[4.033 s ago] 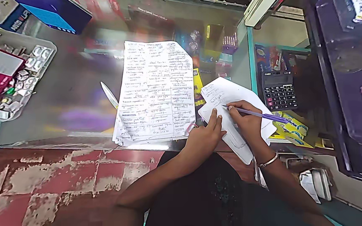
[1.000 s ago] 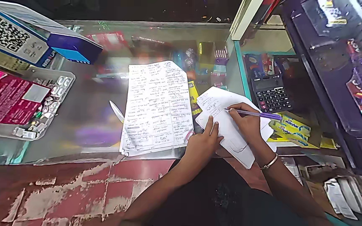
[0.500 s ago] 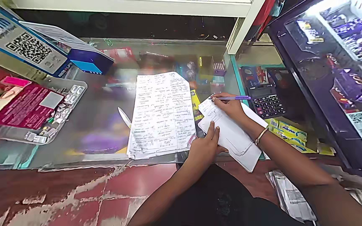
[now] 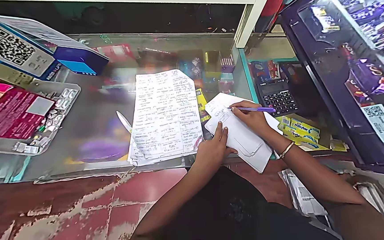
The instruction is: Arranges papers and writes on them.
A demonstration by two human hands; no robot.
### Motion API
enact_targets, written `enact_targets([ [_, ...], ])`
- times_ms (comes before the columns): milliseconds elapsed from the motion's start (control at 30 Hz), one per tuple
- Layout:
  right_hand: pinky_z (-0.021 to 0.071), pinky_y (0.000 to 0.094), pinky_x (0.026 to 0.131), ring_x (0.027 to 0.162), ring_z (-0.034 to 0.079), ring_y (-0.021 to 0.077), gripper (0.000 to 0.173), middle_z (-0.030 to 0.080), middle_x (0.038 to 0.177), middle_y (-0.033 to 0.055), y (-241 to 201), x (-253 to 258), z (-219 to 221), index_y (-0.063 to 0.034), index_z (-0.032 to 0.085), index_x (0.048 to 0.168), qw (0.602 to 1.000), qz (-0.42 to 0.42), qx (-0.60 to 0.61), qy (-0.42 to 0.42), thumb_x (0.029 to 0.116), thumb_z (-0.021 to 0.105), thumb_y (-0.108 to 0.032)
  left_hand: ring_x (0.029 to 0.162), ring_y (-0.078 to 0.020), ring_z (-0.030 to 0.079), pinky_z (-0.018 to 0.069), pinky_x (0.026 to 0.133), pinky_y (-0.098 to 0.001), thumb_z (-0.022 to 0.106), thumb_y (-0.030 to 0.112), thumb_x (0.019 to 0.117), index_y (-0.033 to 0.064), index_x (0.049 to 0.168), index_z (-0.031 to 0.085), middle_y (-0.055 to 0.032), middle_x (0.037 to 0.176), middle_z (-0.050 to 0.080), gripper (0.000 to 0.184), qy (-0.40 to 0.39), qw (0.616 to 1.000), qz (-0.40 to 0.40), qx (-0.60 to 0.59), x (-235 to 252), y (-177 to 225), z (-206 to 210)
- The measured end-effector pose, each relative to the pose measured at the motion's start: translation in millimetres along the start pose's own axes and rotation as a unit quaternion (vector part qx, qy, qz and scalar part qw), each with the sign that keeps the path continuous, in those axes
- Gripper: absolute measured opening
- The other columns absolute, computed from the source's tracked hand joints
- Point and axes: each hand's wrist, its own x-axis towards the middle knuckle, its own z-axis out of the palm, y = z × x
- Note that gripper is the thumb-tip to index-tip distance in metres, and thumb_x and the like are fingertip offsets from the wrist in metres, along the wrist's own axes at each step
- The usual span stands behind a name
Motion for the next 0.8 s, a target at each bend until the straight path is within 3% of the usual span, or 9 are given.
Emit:
enact_targets([
  [333, 0.054, 0.0139, 0.073, 0.08, 0.065, -0.0028, 0.021, 0.073, 0.092, 0.0028, 18, -115, -58, 0.001, 0.075, 0.097, 0.997, 0.054, 0.008, 0.063, 0.0917, 0.063, -0.015, 0.067, -0.027, 0.072, 0.0547, 0.053, -0.043, 0.062, 0.055, 0.0944, 0.0055, 0.146, 0.056, -0.0143, 0.159, 0.043, 0.072, -0.005, 1.0, -0.004, 0.013, -1, 1, 0],
  [433, 0.0552, 0.0135, 0.071, 0.075, 0.065, -0.0054, 0.019, 0.074, 0.089, -0.0027, 10, -159, -77, 0.0004, 0.074, 0.096, 0.99, 0.082, 0.022, 0.111, 0.091, 0.064, -0.016, 0.064, -0.0279, 0.072, 0.0557, 0.052, -0.044, 0.067, 0.053, 0.0917, 0.0044, 0.142, 0.059, -0.0168, 0.155, 0.048, 0.07, 0.03, 0.999, 0.009, 0.008, -5, 0, 7],
  [533, 0.0566, 0.015, 0.068, 0.074, 0.066, -0.0048, 0.012, 0.074, 0.089, -0.0103, 0, -180, -82, -0.0069, 0.073, 0.097, 0.974, 0.117, 0.084, 0.176, 0.0927, 0.062, -0.01, 0.062, -0.0289, 0.072, 0.0572, 0.051, -0.0458, 0.072, 0.051, 0.0885, 0.0047, 0.139, 0.062, -0.0181, 0.151, 0.053, 0.069, 0.077, 0.997, 0.009, 0.008, -4, 0, 11],
  [600, 0.0562, 0.0163, 0.064, 0.07, 0.065, -0.0043, 0.016, 0.072, 0.087, -0.0109, -1, -185, -77, -0.0024, 0.068, 0.103, 0.966, 0.116, 0.124, 0.195, 0.0955, 0.054, -0.003, 0.062, -0.0295, 0.072, 0.0572, 0.051, -0.046, 0.072, 0.047, 0.0904, 0.0067, 0.137, 0.065, -0.0177, 0.15, 0.054, 0.062, 0.085, 0.996, 0.006, -0.01, -6, 4, 9],
  [667, 0.0577, 0.0182, 0.066, 0.073, 0.067, -0.0026, 0.019, 0.073, 0.09, -0.0089, 2, -188, -67, 0.0006, 0.067, 0.109, 0.967, 0.084, 0.145, 0.191, 0.099, 0.051, -0.001, 0.072, -0.0296, 0.074, 0.0592, 0.059, -0.0466, 0.069, 0.039, 0.0956, 0.0081, 0.136, 0.066, -0.017, 0.15, 0.054, 0.051, 0.079, 0.994, -0.002, -0.081, -17, 13, 5],
  [733, 0.0594, 0.0193, 0.076, 0.084, 0.069, -0.0024, 0.02, 0.075, 0.098, -0.0069, 5, -186, -57, -0.0002, 0.068, 0.113, 0.98, 0.016, 0.134, 0.147, 0.1024, 0.052, -0.005, 0.098, -0.0268, 0.074, 0.0614, 0.08, -0.0438, 0.07, 0.032, 0.0962, 0.0055, 0.126, 0.071, -0.0166, 0.136, 0.064, 0.04, 0.13, 0.973, 0.013, -0.188, -34, 23, 3],
  [767, 0.0597, 0.0205, 0.081, 0.088, 0.069, -0.0013, 0.021, 0.075, 0.1, -0.0025, 3, -182, -54, 0.0015, 0.069, 0.113, 0.987, -0.017, 0.115, 0.108, 0.1043, 0.053, -0.009, 0.106, -0.0249, 0.072, 0.0599, 0.089, -0.0416, 0.072, 0.028, 0.0955, 0.0031, 0.121, 0.073, -0.0163, 0.128, 0.069, 0.036, 0.162, 0.956, 0.023, -0.244, -44, 29, 2],
  [800, 0.0594, 0.0216, 0.082, 0.088, 0.069, 0.0005, 0.025, 0.074, 0.099, 0.0038, 0, -174, -51, 0.0053, 0.069, 0.112, 0.992, -0.052, 0.097, 0.066, 0.1051, 0.052, -0.012, 0.106, -0.0222, 0.071, 0.0587, 0.091, -0.0393, 0.073, 0.024, 0.0946, 0.0006, 0.117, 0.074, -0.0161, 0.12, 0.072, 0.032, 0.187, 0.935, 0.028, -0.301, -52, 36, 1],
])
